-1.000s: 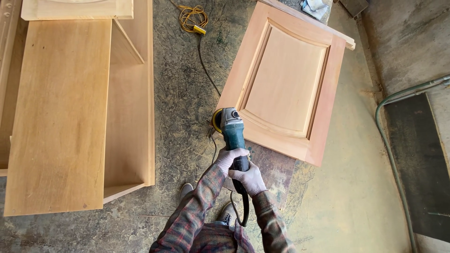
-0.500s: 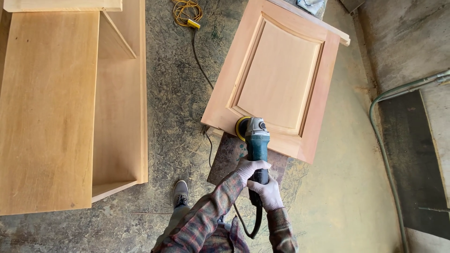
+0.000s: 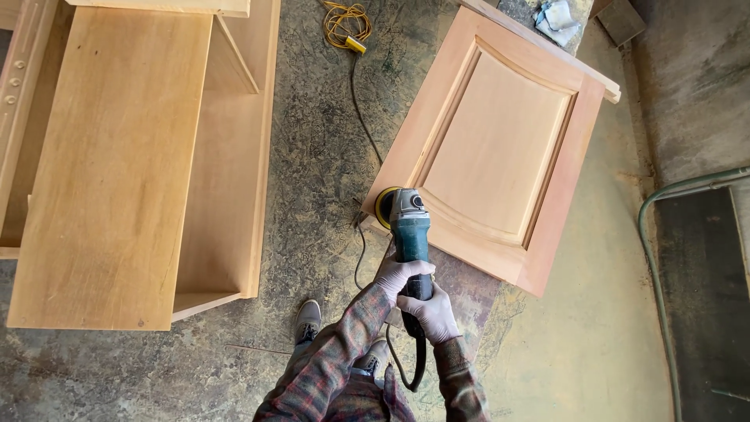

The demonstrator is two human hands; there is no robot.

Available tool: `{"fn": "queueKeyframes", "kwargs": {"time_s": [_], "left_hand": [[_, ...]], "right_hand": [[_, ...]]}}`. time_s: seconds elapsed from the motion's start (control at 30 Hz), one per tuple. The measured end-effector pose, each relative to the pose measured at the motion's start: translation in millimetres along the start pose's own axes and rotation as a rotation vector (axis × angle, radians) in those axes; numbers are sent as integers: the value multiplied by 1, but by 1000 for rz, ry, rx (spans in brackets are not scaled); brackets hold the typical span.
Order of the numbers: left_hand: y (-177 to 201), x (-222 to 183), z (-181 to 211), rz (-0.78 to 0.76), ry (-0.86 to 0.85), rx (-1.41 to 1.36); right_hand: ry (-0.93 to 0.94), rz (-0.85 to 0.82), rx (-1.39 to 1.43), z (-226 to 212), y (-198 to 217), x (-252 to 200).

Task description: The person wipes a raised-panel cabinet door with a cloth, then carries the door to the floor and sands its edges and face using an orbital sander, working around the panel while standing over it.

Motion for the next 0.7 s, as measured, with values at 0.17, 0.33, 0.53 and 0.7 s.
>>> {"fn": "queueKeyframes", "kwargs": {"time_s": [0.17,0.33,0.53,0.7], "left_hand": [[8,11,19,39,-10,-132],[13,45,23,6,-53,-109],[11,30,27,55,-29,-40],[18,17,9,57,-20,-121]], "right_hand": [[14,-40,-52,-17,-12,17],[64,-43,-57,-34,-14,42],[-31,-66,-18,-34,-17,27],[18,-113,-69,-18,-19,23]]}}
Point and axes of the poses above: each hand's wrist, its own x-axis towards the middle knuckle, its own y-axis out of the back of the hand, z = x × y, the point moved 10 cm from there along x, towards the middle knuckle, and after that the axes turned 12 degrees about x, right-handed, at the moved point
